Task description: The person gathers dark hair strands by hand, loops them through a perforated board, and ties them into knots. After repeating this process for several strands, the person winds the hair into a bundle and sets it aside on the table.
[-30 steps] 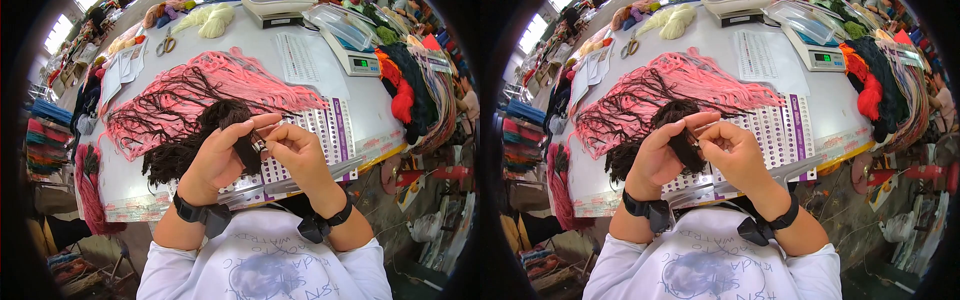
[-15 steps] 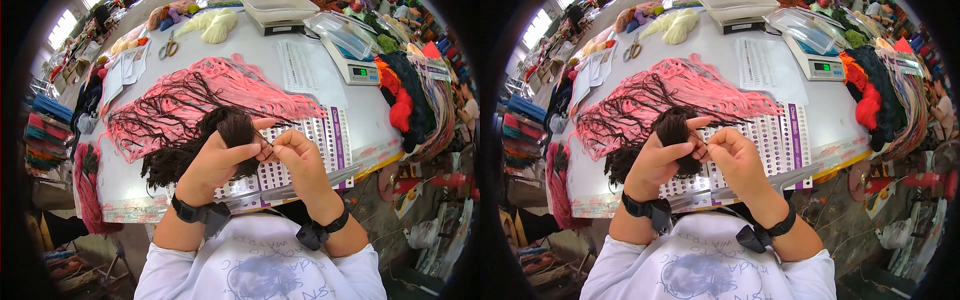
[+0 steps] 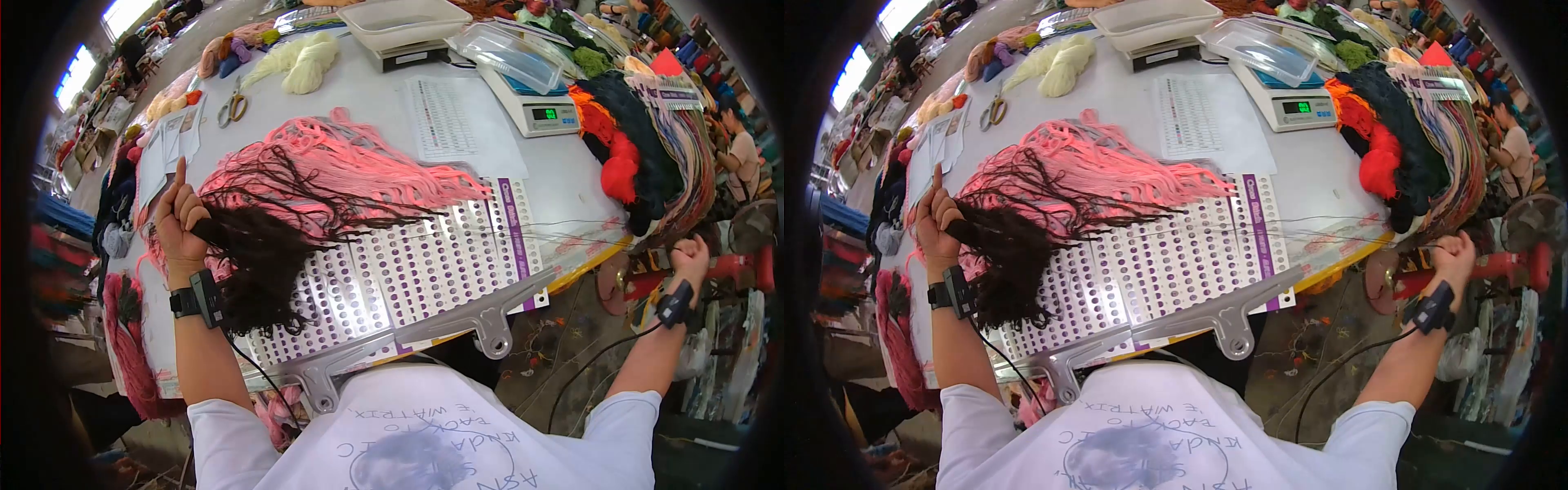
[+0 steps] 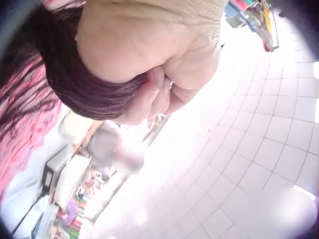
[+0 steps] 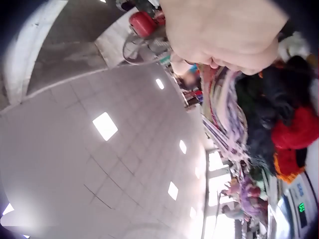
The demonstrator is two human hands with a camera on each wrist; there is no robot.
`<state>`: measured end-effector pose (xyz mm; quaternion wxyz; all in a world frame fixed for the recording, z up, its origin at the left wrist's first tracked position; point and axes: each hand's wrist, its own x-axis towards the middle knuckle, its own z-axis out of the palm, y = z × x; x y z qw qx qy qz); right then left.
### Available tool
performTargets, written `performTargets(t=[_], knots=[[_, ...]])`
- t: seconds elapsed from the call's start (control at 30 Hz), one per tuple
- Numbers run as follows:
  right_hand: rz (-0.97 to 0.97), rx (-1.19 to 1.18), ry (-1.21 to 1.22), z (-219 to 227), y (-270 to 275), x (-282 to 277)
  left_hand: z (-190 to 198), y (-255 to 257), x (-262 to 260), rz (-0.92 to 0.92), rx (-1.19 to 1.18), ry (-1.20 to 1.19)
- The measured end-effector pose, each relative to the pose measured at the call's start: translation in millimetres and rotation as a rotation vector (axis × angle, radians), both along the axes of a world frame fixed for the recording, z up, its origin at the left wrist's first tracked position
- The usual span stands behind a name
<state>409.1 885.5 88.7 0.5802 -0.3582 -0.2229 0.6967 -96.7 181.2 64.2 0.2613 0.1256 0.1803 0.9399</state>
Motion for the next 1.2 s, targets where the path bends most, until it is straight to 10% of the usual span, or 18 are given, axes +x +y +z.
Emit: performTargets(t=[0.1,0.33,0.5,0.77,1.0,1.2], knots=[[0.247,0.316,-0.205,54,-59,-51,11,73,34,-0.106,-0.171,-0.064],[0.915,0.552,-0.756,-73,-245,-239,-41,238,128,-0.686,-0.789,-0.077],[0.864,0.921,-1.077,-113,-285,-261,-48,275,148,-0.644,-0.995,-0.02],[0.828,0.812,-0.998,-118,-284,-259,-67,302,138,-0.52,-1.402,0.465],[0.669,1.279,-0.99,-117,-298,-244,-62,304,139,-0.516,-1.282,0.31],[0.878,1.009,-0.85,-116,-285,-243,-72,304,140,-0.457,-1.334,0.333]])
